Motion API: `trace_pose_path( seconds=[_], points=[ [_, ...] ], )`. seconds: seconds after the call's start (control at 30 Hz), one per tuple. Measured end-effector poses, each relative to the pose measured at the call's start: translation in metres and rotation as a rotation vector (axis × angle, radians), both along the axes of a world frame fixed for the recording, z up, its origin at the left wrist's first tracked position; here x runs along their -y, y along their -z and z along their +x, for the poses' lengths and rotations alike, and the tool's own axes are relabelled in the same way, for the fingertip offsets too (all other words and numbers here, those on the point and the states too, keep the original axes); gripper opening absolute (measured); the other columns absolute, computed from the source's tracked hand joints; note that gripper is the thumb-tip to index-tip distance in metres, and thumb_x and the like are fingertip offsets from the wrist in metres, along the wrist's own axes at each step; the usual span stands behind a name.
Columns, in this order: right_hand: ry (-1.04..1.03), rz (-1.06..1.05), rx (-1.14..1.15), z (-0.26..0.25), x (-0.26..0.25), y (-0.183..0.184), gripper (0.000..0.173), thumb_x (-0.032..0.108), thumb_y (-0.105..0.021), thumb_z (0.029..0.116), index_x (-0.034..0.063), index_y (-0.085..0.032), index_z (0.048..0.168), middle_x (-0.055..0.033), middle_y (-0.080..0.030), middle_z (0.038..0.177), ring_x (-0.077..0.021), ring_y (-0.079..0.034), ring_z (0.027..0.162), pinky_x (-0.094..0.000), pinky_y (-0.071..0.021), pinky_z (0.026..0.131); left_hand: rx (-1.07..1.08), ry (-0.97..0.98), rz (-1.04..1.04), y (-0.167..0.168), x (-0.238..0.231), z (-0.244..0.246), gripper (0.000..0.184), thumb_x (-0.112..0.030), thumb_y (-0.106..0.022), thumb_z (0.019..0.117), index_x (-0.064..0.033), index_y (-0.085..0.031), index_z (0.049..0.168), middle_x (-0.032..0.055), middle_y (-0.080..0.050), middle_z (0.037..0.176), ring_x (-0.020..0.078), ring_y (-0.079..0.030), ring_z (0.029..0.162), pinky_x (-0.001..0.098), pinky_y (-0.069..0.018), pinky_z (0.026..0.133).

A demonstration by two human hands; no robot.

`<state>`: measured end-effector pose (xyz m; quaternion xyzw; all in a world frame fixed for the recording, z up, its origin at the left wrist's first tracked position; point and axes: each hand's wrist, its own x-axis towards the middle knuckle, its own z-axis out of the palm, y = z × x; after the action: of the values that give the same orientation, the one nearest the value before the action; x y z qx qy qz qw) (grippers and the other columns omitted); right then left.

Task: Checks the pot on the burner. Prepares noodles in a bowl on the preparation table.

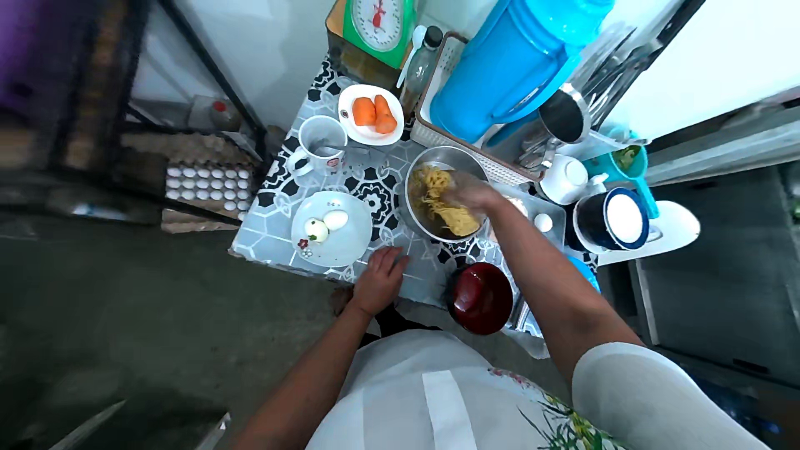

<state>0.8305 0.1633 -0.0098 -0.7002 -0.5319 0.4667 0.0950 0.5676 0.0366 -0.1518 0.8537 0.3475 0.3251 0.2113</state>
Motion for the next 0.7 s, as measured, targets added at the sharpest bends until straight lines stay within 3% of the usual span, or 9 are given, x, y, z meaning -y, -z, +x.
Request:
trace_pose_path(
  seconds=[0.1,0.17,0.27,0.3,0.37,0.43,0.5,0.63,0.7],
  points=[
    [0.068,-0.068,-0.361,0.028,0.002,-0.007,0.043,-0.001,-0.064,0.0861,0.0031,-0.059,0.129,-0.0076,-0.069,0.108,-0.0122,-0.067,0.093,-0.0334,-0.0589,0.083,0.01,-0.012,0.039,0.003,0.0,0.002,0.027,-0.008,-0.062,0.0936,-0.0063,-0.07,0.119,0.0198,-0.068,0.127,0.0411,-0.064,0.12,0.0536,-0.0505,0.105],
    [0.011,-0.044,-0.207,0.04,-0.004,-0.004,0.038,-0.001,-0.062,0.09,0.0026,-0.061,0.128,-0.0083,-0.069,0.108,-0.0128,-0.066,0.093,-0.0344,-0.0573,0.083,0.007,-0.006,0.035,0.002,0.0,0.001,0.028,-0.008,-0.062,0.0937,-0.0066,-0.07,0.12,0.0201,-0.067,0.127,0.0415,-0.063,0.121,0.054,-0.05,0.105],
    [-0.079,0.04,0.245,0.045,-0.013,-0.006,0.028,0.011,-0.061,0.0991,0.0035,-0.069,0.125,-0.0205,-0.07,0.119,-0.0338,-0.066,0.111,-0.0586,-0.0509,0.097,0.006,-0.005,0.041,0.001,0.0,0.001,0.028,-0.008,-0.062,0.0935,-0.0073,-0.07,0.12,0.0196,-0.068,0.126,0.0415,-0.064,0.12,0.0532,-0.0504,0.105],
    [-0.096,0.067,0.281,0.041,-0.013,-0.01,0.031,0.015,-0.061,0.1005,0.0045,-0.067,0.129,-0.0214,-0.068,0.125,-0.0357,-0.064,0.118,-0.0603,-0.0483,0.102,0.007,-0.006,0.044,0.001,0.0,0.001,0.028,-0.008,-0.062,0.0936,-0.0074,-0.07,0.12,0.0196,-0.068,0.126,0.0415,-0.064,0.12,0.0533,-0.0506,0.104],
    [-0.155,0.059,0.276,0.023,-0.007,-0.018,0.056,0.027,-0.072,0.0957,0.0104,-0.055,0.147,-0.02,-0.06,0.14,-0.0355,-0.057,0.13,-0.0595,-0.0441,0.11,0.005,-0.002,0.037,0.001,0.0,0.001,0.029,-0.008,-0.062,0.0936,-0.0073,-0.069,0.121,0.0201,-0.067,0.127,0.0419,-0.063,0.12,0.0541,-0.0502,0.104],
    [-0.211,-0.009,0.396,-0.004,0.0,-0.011,0.097,0.046,-0.082,0.0844,0.0169,-0.032,0.162,-0.0251,-0.043,0.156,-0.0452,-0.045,0.141,-0.068,-0.0389,0.111,0.004,0.007,0.028,0.002,0.001,0.001,0.029,-0.008,-0.062,0.0938,-0.0069,-0.069,0.122,0.0207,-0.067,0.128,0.0426,-0.063,0.121,0.0553,-0.0494,0.105],
    [-0.177,-0.013,0.567,-0.031,0.005,0.014,0.109,0.054,-0.083,0.0786,0.0203,-0.025,0.164,-0.0329,-0.035,0.157,-0.0551,-0.042,0.139,-0.0745,-0.0405,0.104,-0.002,0.01,0.031,0.002,0.001,0.001,0.03,-0.007,-0.062,0.0932,-0.0076,-0.069,0.122,0.0203,-0.066,0.128,0.0424,-0.062,0.121,0.0549,-0.0491,0.106],
    [-0.109,0.061,0.66,-0.063,-0.003,0.039,0.085,0.04,-0.078,0.0883,0.0111,-0.039,0.157,-0.0366,-0.042,0.149,-0.0562,-0.045,0.135,-0.0733,-0.0428,0.101,-0.006,0.014,0.023,0.0,0.001,0.0,0.029,-0.008,-0.06,0.0943,-0.0073,-0.069,0.122,0.021,-0.066,0.128,0.0431,-0.063,0.121,0.0558,-0.0488,0.105],
    [-0.172,0.126,0.673,-0.063,-0.01,0.042,0.067,0.035,-0.075,0.0902,0.0062,-0.052,0.146,-0.0329,-0.054,0.139,-0.0504,-0.054,0.129,-0.0671,-0.0462,0.1,-0.012,0.017,0.02,0.0,0.001,0.0,0.029,-0.008,-0.06,0.095,-0.007,-0.069,0.123,0.0209,-0.066,0.129,0.0431,-0.062,0.122,0.0556,-0.0487,0.106]
  ],
)
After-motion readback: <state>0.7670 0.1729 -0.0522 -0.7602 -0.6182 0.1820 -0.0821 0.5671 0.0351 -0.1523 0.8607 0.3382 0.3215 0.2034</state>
